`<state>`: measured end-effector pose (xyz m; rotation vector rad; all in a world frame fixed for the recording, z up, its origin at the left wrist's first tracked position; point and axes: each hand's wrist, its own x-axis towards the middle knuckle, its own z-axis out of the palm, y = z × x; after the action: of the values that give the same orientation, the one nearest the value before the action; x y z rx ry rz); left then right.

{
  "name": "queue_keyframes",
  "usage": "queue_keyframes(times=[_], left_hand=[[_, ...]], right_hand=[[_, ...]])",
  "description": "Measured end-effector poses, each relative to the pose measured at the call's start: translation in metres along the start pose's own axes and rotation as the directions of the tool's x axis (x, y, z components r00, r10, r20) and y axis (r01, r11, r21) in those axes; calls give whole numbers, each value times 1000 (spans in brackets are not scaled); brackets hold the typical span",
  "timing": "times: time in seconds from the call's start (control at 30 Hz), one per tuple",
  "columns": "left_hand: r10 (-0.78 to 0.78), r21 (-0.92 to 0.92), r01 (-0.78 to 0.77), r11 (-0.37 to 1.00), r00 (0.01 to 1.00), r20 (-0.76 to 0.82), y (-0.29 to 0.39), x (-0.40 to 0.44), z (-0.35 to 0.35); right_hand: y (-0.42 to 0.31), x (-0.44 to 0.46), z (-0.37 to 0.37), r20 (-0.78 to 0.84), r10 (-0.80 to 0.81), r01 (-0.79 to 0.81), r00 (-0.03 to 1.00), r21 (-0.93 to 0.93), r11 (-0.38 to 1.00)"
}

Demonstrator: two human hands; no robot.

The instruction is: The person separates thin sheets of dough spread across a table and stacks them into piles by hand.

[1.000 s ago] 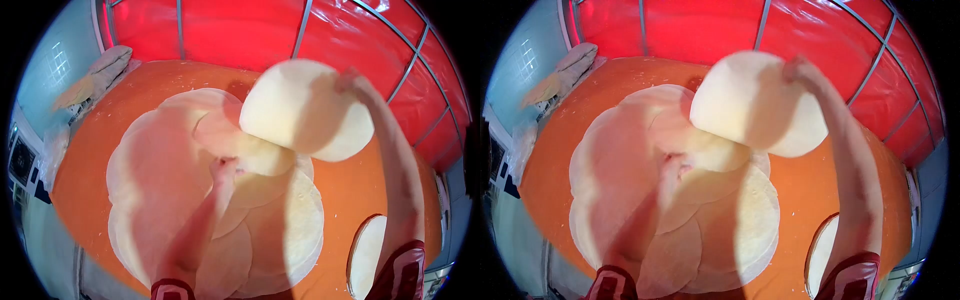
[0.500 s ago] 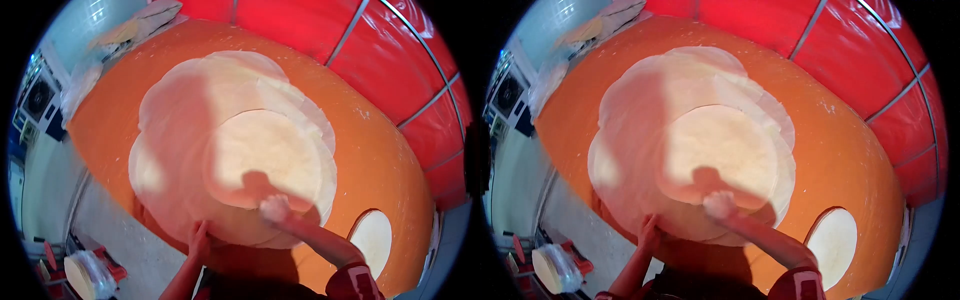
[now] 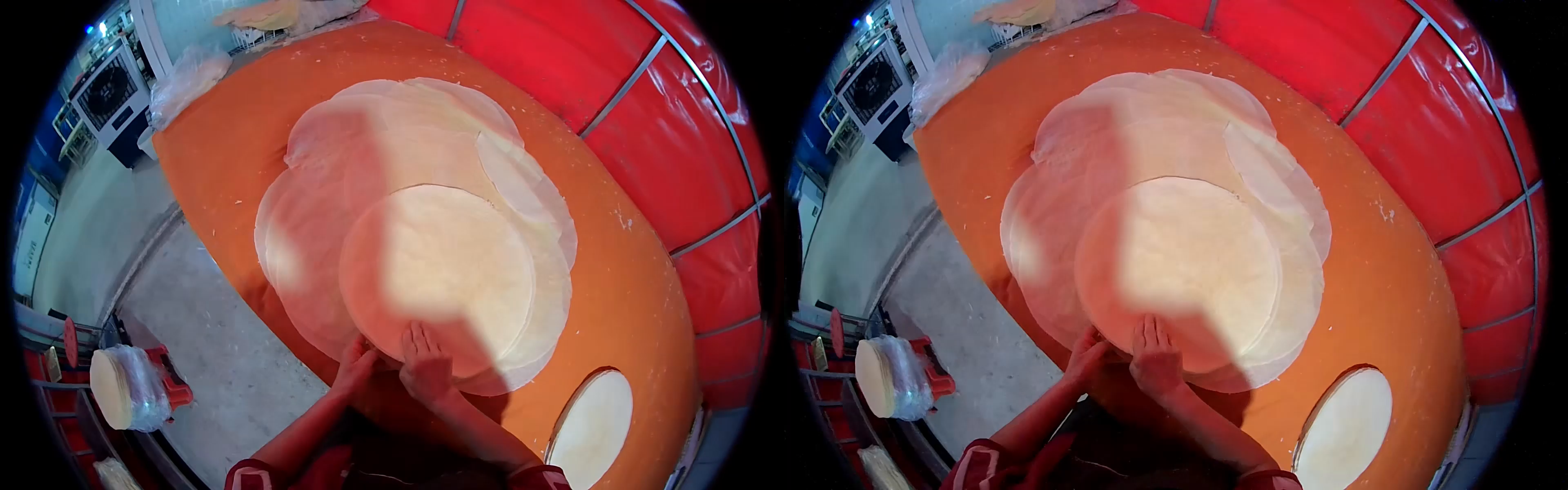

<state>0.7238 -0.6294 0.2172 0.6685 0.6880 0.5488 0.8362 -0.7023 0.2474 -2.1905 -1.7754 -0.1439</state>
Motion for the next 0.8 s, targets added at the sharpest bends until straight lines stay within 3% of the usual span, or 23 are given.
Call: queue_keyframes(times=[0.1, 0.17, 0.3, 0.37, 0.4, 0.43, 0.47, 0.5, 0.53, 0.57, 0.6, 0.67, 0.7, 0.73, 0.77, 0.8], left_hand=[[40, 149, -43, 988, 999, 25, 5, 2, 2], [7, 115, -18, 993, 996, 94, 11, 3, 3], [-17, 1, 17, 1000, 994, 105, 29, 1, 31], [24, -22, -21, 1000, 986, 167, 36, 3, 36], [47, 78, -70, 994, 962, 269, 35, 12, 35], [38, 92, -68, 993, 955, 293, 37, 15, 40], [134, 99, -166, 981, 955, 264, 39, 16, 46], [231, 108, -261, 959, 944, 235, 41, 17, 51], [183, 178, -224, 958, 958, 221, 38, 22, 49], [174, 189, -220, 957, 956, 236, 33, 27, 48], [128, 242, -175, 954, 972, 199, 29, 31, 47], [84, 300, -131, 945, 983, 166, 21, 38, 45], [88, 136, -95, 986, 995, 54, 16, 39, 45], [70, -36, -72, 997, 996, -61, 12, 39, 45], [63, -30, -65, 997, 996, -59, 14, 37, 44], [39, -82, -33, 996, 996, 74, 19, 35, 43]], right_hand=[[3, -9, -4, 35, -12, 14, 999, -38, 999], [10, -18, -4, -40, -23, 28, 999, 126, 992], [19, -24, -15, -64, -17, 20, 998, 57, 998], [30, -9, -17, -250, -51, 36, 967, -63, 997], [35, -1, -37, 70, 100, -102, 992, 13, 995], [38, 12, -67, 387, 215, -254, 897, 53, 966], [54, 12, -73, 68, 102, -117, 992, 271, 956], [61, 18, -97, -22, 151, -120, 988, 498, 859], [72, 25, -130, -232, 53, 72, 971, 497, 865], [85, 20, -162, -55, 310, -230, 949, 552, 802], [95, 13, -190, 132, 532, -508, 836, 554, 660], [103, 6, -225, 158, 713, -300, 684, 951, 77], [117, -9, -227, 203, 713, -207, 671, 975, -83], [127, -24, -222, 247, 749, -195, 615, 968, -159], [136, -41, -212, 297, 777, -179, 555, 955, -237], [145, -60, -194, 366, 791, -186, 490, 931, -315]])
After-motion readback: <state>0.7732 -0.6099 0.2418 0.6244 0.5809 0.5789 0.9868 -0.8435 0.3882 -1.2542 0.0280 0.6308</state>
